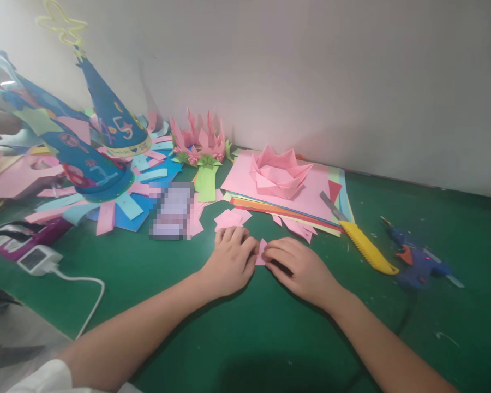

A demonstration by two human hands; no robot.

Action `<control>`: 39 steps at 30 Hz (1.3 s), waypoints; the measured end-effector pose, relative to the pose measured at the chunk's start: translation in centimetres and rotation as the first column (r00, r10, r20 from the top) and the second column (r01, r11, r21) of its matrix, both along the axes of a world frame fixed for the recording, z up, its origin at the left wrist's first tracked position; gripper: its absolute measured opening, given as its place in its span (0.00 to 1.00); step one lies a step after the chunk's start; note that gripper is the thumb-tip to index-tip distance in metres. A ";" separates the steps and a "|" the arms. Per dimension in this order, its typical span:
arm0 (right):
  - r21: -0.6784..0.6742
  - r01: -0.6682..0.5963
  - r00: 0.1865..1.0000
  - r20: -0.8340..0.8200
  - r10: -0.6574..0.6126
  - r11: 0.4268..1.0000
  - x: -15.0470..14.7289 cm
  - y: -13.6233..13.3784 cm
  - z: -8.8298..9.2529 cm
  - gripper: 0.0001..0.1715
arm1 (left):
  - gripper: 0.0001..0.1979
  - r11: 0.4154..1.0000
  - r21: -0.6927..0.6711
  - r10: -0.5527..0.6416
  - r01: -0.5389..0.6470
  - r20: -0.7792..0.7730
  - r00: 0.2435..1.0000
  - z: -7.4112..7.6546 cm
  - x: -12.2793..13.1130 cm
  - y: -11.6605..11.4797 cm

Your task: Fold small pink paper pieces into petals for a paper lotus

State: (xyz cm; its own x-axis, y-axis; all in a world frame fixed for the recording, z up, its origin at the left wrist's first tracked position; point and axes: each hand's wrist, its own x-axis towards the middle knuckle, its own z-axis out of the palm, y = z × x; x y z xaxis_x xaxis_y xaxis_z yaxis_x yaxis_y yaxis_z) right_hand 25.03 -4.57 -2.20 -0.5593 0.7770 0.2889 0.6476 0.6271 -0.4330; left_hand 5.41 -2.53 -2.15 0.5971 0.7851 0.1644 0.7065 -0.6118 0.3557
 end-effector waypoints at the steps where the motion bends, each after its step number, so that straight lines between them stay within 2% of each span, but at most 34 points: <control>1: 0.009 -0.010 1.000 -0.002 0.010 1.000 0.0 0.0 0.0 0.10 | 0.06 1.000 0.004 0.001 -0.001 0.003 1.000 0.0 0.0 0.0; 5: 0.051 -0.040 0.999 -0.019 0.041 0.998 0.0 0.1 0.1 0.11 | 0.07 1.000 0.014 0.009 -0.009 0.012 1.000 -0.2 0.0 0.0; 15: 0.055 -0.043 0.999 -0.021 0.044 0.998 0.2 0.1 -0.1 0.11 | 0.12 0.999 0.032 0.000 0.000 -0.007 1.000 0.3 0.0 -0.2; 25: 0.057 -0.047 0.998 -0.044 0.049 0.997 0.1 0.0 0.2 0.12 | 0.11 0.994 0.114 0.014 -0.004 -0.085 0.996 0.0 -0.4 -0.3; 31: 0.048 -0.044 0.998 -0.037 0.046 0.998 0.2 0.1 0.0 0.12 | 0.11 0.993 0.117 0.024 -0.016 -0.072 0.997 -0.3 -0.5 -0.2; 39: 0.042 -0.044 0.999 -0.026 0.045 0.998 0.3 0.1 -0.2 0.12 | 0.11 0.997 0.071 0.037 -0.033 -0.055 0.998 0.3 -0.5 0.0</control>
